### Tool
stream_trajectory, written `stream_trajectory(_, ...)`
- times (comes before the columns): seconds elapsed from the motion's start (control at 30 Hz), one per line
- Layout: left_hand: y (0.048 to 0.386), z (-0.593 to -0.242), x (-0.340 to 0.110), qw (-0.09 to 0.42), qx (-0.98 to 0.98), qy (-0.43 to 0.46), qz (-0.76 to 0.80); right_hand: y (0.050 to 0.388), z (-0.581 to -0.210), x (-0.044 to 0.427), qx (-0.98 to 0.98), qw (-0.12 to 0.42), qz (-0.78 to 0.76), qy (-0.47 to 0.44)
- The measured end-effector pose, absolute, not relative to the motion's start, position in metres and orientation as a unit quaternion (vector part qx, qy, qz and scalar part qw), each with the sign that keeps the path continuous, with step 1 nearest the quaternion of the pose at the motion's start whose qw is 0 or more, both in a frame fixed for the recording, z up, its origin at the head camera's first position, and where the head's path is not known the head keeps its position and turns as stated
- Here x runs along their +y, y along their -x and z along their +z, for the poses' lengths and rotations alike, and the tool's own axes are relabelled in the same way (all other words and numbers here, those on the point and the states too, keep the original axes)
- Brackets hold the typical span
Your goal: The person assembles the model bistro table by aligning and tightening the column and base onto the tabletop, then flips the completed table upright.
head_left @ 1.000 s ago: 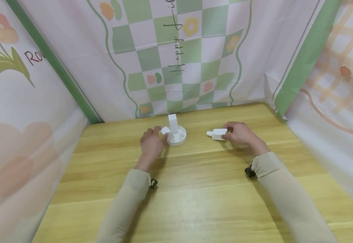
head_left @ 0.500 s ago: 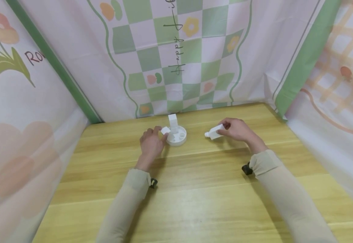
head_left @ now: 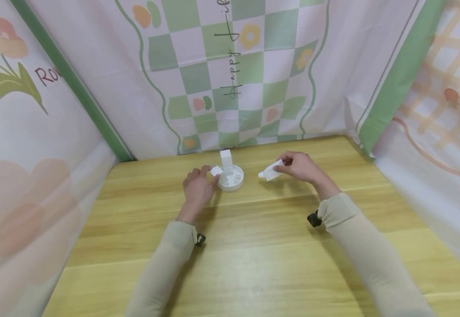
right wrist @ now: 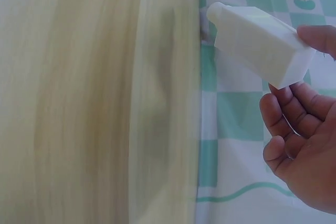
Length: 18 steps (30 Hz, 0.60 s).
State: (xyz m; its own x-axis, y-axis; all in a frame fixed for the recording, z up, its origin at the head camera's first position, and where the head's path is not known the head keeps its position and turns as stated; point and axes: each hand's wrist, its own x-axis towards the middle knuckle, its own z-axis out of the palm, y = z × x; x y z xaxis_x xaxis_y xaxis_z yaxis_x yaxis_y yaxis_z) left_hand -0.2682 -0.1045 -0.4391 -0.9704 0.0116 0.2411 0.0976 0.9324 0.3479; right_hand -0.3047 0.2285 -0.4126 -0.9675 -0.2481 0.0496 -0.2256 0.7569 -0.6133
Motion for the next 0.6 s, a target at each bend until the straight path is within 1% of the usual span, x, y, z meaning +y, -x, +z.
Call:
stream_trajectory(0.37, 0.269, -0.441, -0.104, 0.116, -0.975, 0.026, -0.188, 0.311, -0.408, 0.209, 0.933, 0.006, -0.331, 0.141)
stream_trajectory(0.6, 0.270, -0.441, -0.105, 0.122, -0.975, 0.030, -0.183, 0.315, -0.406, 0.194, 0.934, 0.014, -0.328, 0.144)
